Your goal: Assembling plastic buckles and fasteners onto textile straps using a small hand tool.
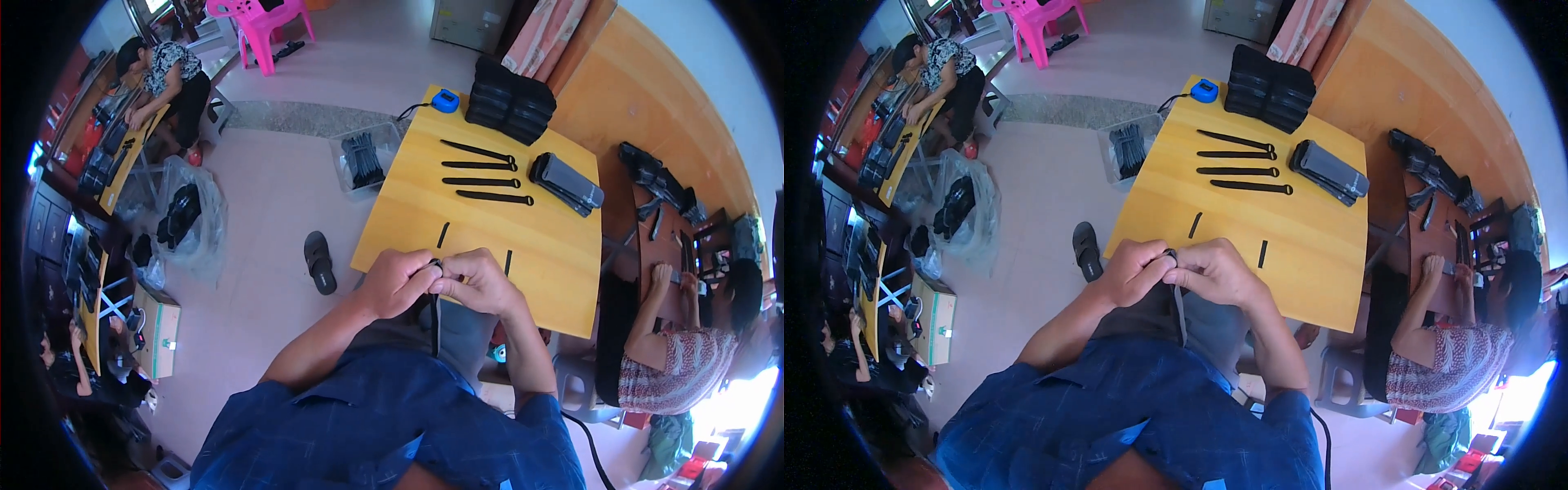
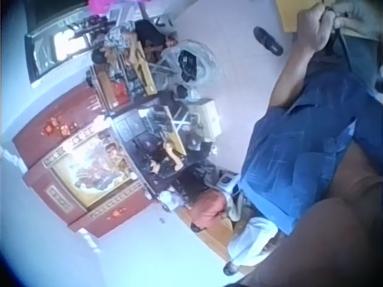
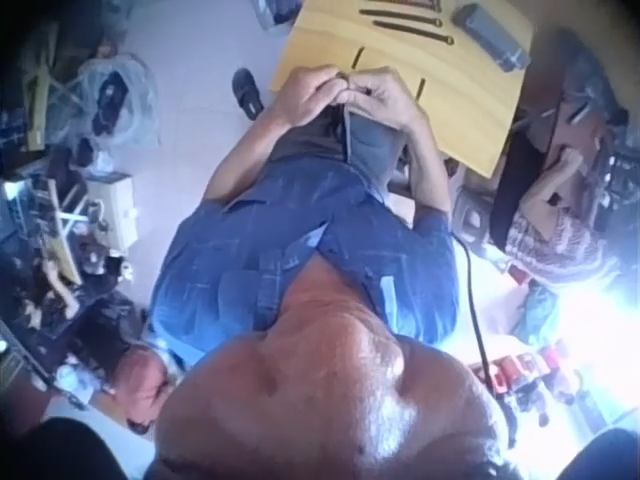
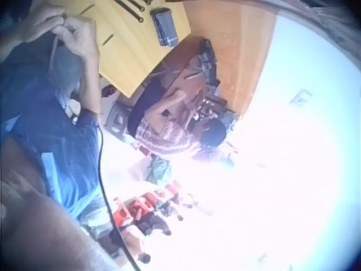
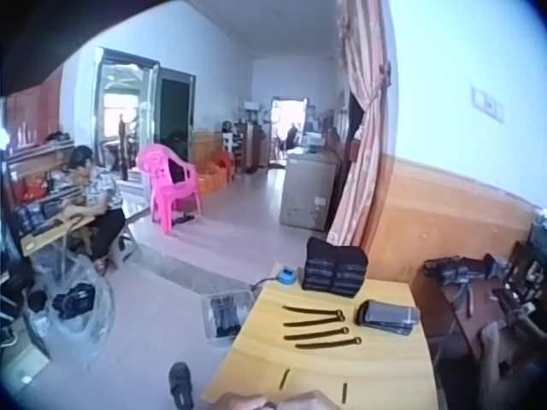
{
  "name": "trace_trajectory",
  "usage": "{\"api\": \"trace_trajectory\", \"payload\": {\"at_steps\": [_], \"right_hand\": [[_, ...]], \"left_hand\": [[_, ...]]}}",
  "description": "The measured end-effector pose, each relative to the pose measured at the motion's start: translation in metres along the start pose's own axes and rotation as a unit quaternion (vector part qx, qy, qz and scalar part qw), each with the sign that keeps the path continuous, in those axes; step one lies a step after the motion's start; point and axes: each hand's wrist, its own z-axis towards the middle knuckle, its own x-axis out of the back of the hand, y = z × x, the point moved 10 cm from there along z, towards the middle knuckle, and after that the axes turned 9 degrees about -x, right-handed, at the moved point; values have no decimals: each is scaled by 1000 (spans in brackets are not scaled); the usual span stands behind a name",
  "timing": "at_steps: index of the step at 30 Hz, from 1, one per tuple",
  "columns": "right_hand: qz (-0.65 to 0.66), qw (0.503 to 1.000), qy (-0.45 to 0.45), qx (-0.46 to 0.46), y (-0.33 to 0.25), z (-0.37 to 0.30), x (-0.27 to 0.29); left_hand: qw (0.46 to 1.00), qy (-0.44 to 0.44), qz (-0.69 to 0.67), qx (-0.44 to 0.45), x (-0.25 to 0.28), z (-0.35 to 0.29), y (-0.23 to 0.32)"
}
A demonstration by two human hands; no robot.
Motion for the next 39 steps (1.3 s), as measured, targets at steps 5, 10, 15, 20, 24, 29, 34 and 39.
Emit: {"api": "trace_trajectory", "payload": {"at_steps": [5, 10, 15, 20, 24, 29, 34, 39], "right_hand": [[-7, 993, -32, 110, -24, 0, 0], [107, 982, -18, 157, -49, -10, 1], [301, 951, 14, 66, -17, -8, 2], [380, 897, 214, 71, 10, -17, 19], [374, 872, 310, 67, 21, -40, 41], [387, 753, 523, 102, 20, -81, 94], [327, 703, 607, 173, 34, -148, 153], [218, 714, 642, 174, 10, -186, 156]], "left_hand": [[999, -31, -29, -10, -1, -2, 4], [988, -61, -122, -74, -2, 3, 32], [985, 0, -165, -56, -5, 14, 34], [982, 90, -165, 9, -1, 14, 2], [940, 262, -202, 83, 39, 0, -21], [885, 394, -238, 77, 75, -4, -33], [874, 439, -206, -1, 119, 12, -24], [887, 409, -216, 0, 103, 24, -17]]}}
